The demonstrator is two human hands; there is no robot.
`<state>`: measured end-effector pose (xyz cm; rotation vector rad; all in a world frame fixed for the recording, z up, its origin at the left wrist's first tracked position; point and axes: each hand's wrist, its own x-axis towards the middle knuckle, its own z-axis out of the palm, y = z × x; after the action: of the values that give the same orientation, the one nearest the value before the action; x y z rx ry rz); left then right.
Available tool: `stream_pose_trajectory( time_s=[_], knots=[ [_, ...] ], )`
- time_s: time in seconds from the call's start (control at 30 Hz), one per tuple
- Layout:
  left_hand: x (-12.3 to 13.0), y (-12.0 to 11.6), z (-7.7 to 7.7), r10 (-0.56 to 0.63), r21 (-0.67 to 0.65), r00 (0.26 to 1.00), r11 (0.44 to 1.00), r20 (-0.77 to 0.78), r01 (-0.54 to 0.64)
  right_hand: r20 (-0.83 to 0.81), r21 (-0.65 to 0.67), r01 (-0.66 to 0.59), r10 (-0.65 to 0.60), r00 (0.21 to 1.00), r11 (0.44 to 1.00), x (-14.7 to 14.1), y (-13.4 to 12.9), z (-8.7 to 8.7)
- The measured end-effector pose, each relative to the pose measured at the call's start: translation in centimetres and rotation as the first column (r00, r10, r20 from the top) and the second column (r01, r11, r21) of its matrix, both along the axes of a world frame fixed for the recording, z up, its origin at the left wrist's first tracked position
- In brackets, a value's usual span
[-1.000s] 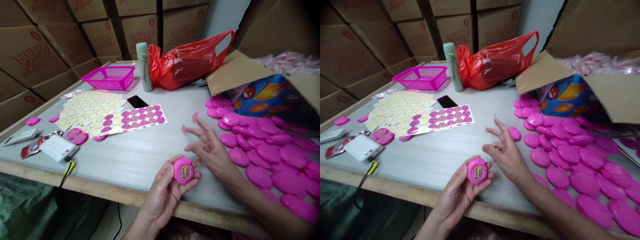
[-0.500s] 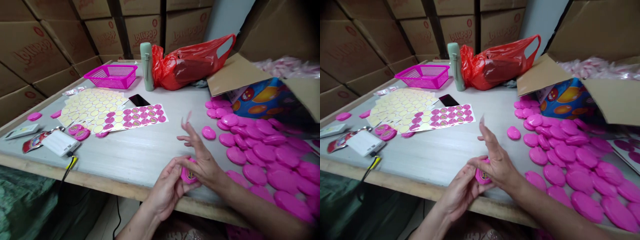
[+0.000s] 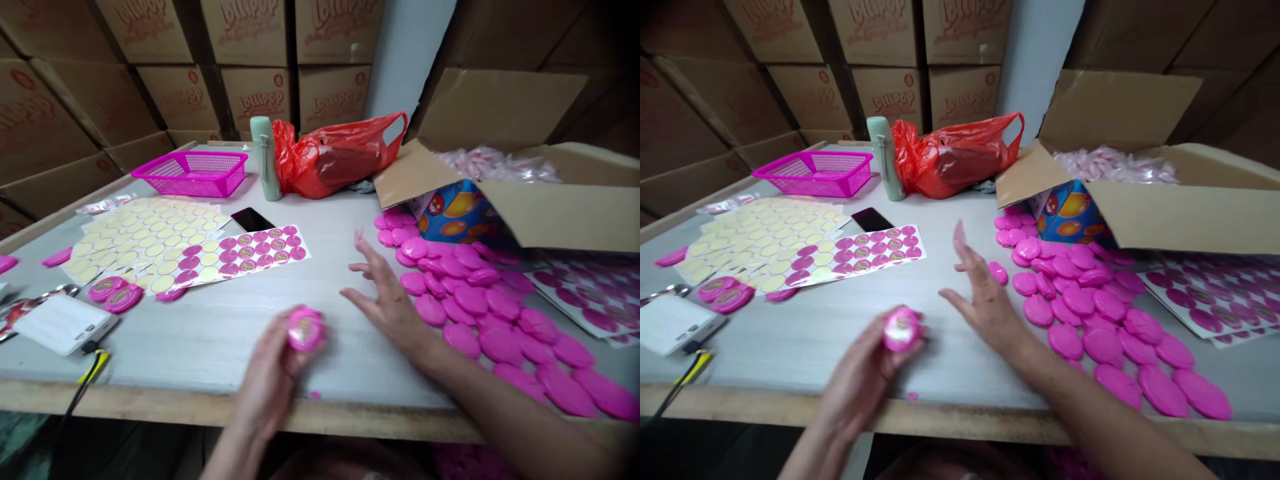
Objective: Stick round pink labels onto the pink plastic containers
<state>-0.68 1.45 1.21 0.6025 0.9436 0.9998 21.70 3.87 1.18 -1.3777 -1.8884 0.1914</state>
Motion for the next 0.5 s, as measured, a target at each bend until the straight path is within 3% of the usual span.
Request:
stream_pose_trajectory(
  time_s=[0.03, 0.07, 0.1, 0.13, 0.2, 0.27, 0.3, 0.33, 0.37, 0.4, 0.43, 0.47, 0.5],
  knots=[
    [-1.9, 1.0, 0.0, 0.168, 0.104, 0.97, 0.983, -0.174, -0.152, 0.021, -0.033, 0.022, -0.022, 1.0, 0.999, 1.7, 0.6, 0.1],
    [-4.0, 2.2, -0.1, 0.3, 0.23, 0.883, 0.946, -0.361, -0.228, 0.049, -0.065, 0.045, -0.042, 0.998, 0.997, 3.4, 1.2, 0.0],
    [-6.1, 3.3, -0.3, 0.377, 0.341, 0.75, 0.916, -0.544, -0.213, 0.075, -0.087, 0.072, -0.066, 0.995, 0.994, 5.0, 1.7, -0.1],
    [-8.1, 4.5, -0.4, 0.385, 0.403, 0.587, 0.909, -0.712, -0.108, 0.098, -0.106, 0.095, -0.085, 0.992, 0.99, 6.5, 2.2, -0.3],
    [-11.1, 6.2, -0.7, 0.31, 0.329, 0.227, 0.943, -0.923, 0.051, 0.125, -0.136, 0.138, -0.121, 0.985, 0.981, 8.3, 2.9, -0.7],
    [-12.0, 6.9, -0.8, 0.299, 0.299, 0.021, 0.946, -0.954, 0.127, 0.123, -0.152, 0.168, -0.15, 0.981, 0.974, 8.5, 2.9, -0.9],
    [-11.6, 6.7, -0.7, 0.36, 0.356, -0.005, 0.923, -0.933, 0.146, 0.112, -0.152, 0.172, -0.156, 0.981, 0.973, 8.0, 2.6, -0.7],
    [-10.7, 6.2, -0.5, 0.447, 0.445, 0.026, 0.883, -0.894, 0.15, 0.096, -0.148, 0.165, -0.152, 0.984, 0.975, 7.1, 2.1, -0.4],
    [-9.4, 5.3, -0.2, 0.526, 0.537, 0.105, 0.833, -0.844, 0.136, 0.075, -0.139, 0.145, -0.135, 0.988, 0.98, 6.0, 1.4, 0.0],
    [-7.7, 4.1, 0.1, 0.579, 0.606, 0.233, 0.793, -0.782, 0.064, 0.05, -0.127, 0.11, -0.104, 0.993, 0.986, 4.7, 0.5, 0.4],
    [-5.8, 2.8, 0.4, 0.538, 0.591, 0.431, 0.807, -0.724, -0.015, 0.027, -0.111, 0.063, -0.06, 0.998, 0.992, 3.2, -0.4, 0.9],
    [-3.8, 1.5, 0.7, 0.382, 0.498, 0.674, 0.867, -0.632, -0.025, -0.003, -0.084, 0.007, -0.007, 1.0, 0.996, 1.8, -1.4, 1.3],
    [-1.9, 0.2, 0.9, 0.175, 0.38, 0.878, 0.925, -0.446, 0.009, -0.034, -0.06, -0.05, 0.048, 0.998, 0.997, 0.4, -2.4, 1.6]
  ],
)
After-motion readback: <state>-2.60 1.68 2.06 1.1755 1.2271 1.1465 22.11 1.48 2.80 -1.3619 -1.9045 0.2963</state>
